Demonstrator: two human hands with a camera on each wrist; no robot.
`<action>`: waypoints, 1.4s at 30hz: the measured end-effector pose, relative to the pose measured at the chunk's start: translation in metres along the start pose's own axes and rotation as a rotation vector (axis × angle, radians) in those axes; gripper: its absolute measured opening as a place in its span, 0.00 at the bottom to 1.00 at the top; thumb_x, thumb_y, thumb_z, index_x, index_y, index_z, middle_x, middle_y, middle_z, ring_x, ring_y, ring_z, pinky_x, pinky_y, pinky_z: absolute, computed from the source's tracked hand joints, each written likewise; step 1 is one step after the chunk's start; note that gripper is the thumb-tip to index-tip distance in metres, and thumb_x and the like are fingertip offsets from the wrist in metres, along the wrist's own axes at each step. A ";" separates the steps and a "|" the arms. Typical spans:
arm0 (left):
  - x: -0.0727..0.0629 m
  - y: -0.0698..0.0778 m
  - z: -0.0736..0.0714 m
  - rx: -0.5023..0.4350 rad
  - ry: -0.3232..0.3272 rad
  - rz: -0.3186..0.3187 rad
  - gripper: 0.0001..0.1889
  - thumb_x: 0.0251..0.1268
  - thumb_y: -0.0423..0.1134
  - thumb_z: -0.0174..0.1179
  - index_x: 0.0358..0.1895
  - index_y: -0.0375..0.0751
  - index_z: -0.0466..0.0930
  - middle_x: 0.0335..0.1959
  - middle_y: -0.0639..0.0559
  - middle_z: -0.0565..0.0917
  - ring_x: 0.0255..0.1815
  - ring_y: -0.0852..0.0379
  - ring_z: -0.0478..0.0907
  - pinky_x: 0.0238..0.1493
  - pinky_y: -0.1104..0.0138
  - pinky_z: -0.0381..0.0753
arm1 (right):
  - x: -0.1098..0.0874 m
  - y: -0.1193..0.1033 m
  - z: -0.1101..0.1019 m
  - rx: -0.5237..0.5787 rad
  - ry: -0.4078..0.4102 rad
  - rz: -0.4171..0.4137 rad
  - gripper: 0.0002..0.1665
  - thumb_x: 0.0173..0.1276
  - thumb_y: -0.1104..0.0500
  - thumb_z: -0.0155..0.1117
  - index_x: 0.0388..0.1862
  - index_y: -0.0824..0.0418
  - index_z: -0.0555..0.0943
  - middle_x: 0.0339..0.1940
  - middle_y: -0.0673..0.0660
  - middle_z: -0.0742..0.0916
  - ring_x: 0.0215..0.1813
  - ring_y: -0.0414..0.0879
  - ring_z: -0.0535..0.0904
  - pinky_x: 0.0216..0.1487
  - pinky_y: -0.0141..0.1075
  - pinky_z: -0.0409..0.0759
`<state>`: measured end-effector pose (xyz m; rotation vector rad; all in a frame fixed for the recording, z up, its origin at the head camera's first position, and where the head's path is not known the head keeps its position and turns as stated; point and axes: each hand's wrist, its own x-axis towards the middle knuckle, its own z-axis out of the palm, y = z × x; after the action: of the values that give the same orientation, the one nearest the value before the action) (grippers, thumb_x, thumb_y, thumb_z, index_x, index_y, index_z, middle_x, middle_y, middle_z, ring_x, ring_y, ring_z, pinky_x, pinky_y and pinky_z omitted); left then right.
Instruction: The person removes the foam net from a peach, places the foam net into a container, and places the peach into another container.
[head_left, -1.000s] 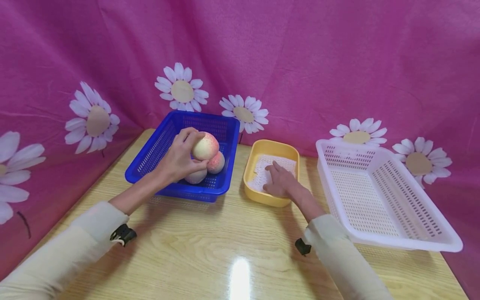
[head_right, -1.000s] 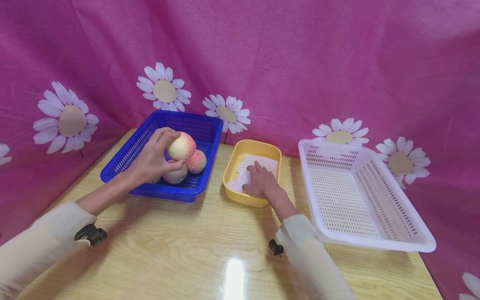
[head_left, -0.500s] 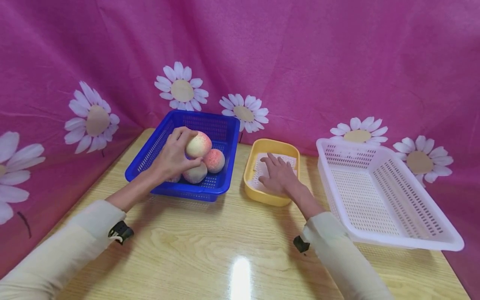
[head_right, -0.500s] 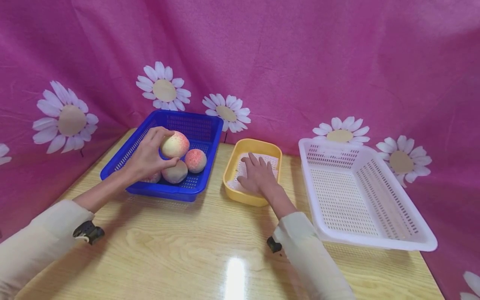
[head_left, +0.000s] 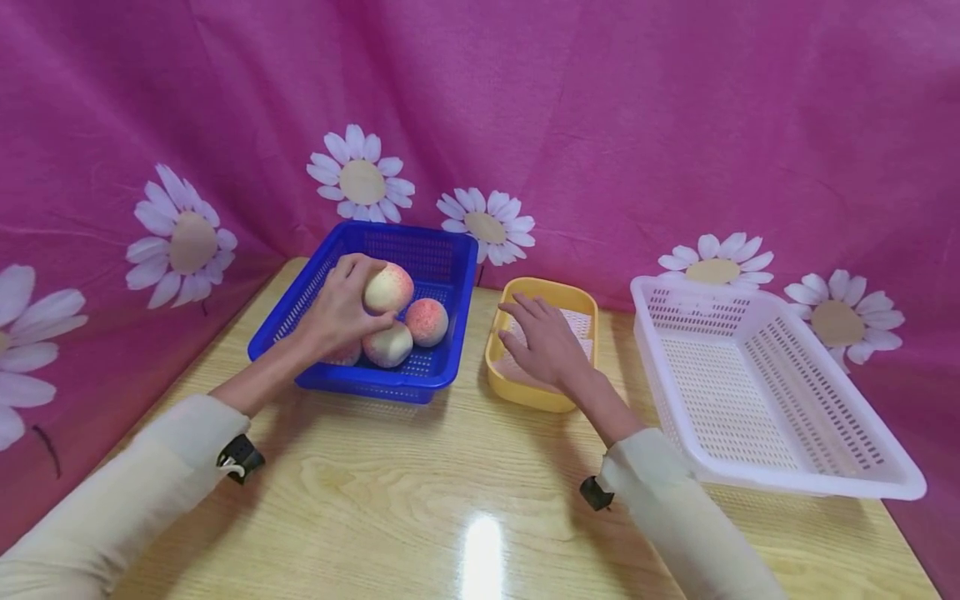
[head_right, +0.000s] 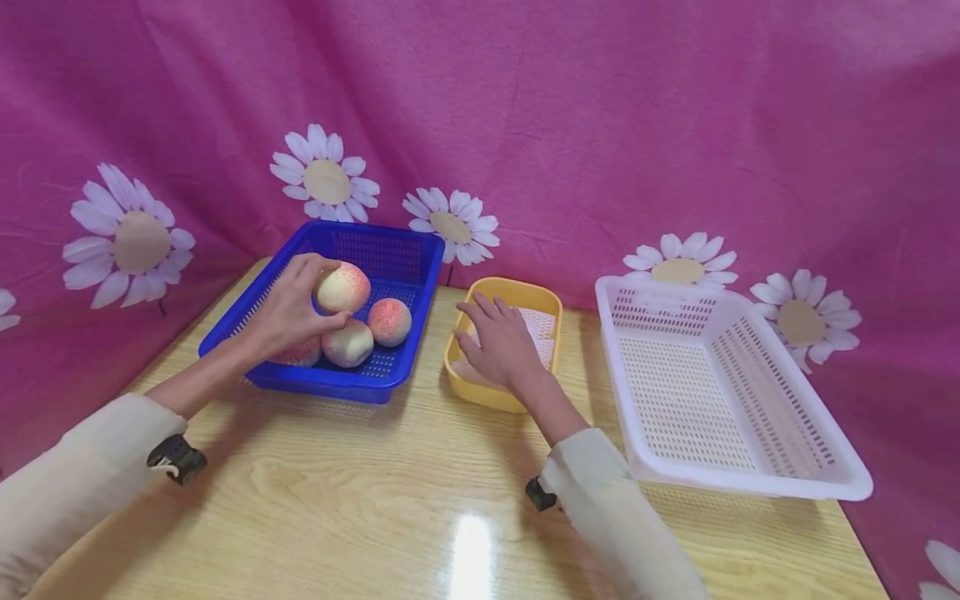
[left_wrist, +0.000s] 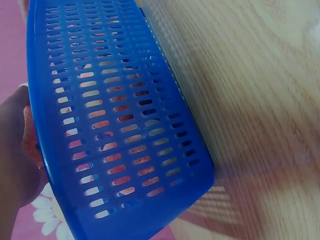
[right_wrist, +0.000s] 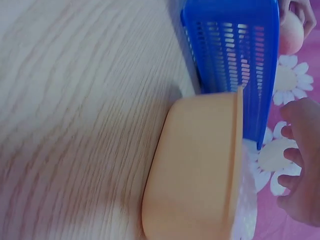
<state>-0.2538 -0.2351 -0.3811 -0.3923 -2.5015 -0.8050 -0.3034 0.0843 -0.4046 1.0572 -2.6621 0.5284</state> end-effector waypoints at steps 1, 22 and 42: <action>0.000 -0.001 0.000 0.003 -0.004 -0.006 0.33 0.48 0.36 0.75 0.60 0.34 0.73 0.59 0.35 0.70 0.58 0.35 0.67 0.55 0.45 0.73 | 0.000 -0.003 0.000 0.008 0.002 -0.015 0.28 0.75 0.52 0.56 0.69 0.63 0.73 0.73 0.66 0.70 0.74 0.66 0.62 0.74 0.58 0.56; 0.003 -0.017 0.004 0.087 -0.054 -0.021 0.33 0.47 0.39 0.74 0.58 0.32 0.72 0.58 0.30 0.71 0.55 0.31 0.69 0.52 0.43 0.73 | -0.003 -0.057 0.006 0.125 -0.037 -0.265 0.25 0.77 0.50 0.57 0.67 0.58 0.78 0.70 0.61 0.76 0.74 0.60 0.65 0.74 0.50 0.59; 0.008 -0.026 0.003 0.143 -0.151 -0.066 0.32 0.53 0.38 0.72 0.58 0.30 0.69 0.59 0.25 0.69 0.57 0.28 0.68 0.53 0.40 0.72 | -0.003 -0.072 0.022 0.197 0.040 -0.465 0.20 0.75 0.56 0.61 0.63 0.60 0.81 0.66 0.59 0.80 0.72 0.54 0.69 0.73 0.47 0.62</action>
<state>-0.2723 -0.2524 -0.3911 -0.3339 -2.7060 -0.6368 -0.2526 0.0283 -0.4076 1.6381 -2.2491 0.7073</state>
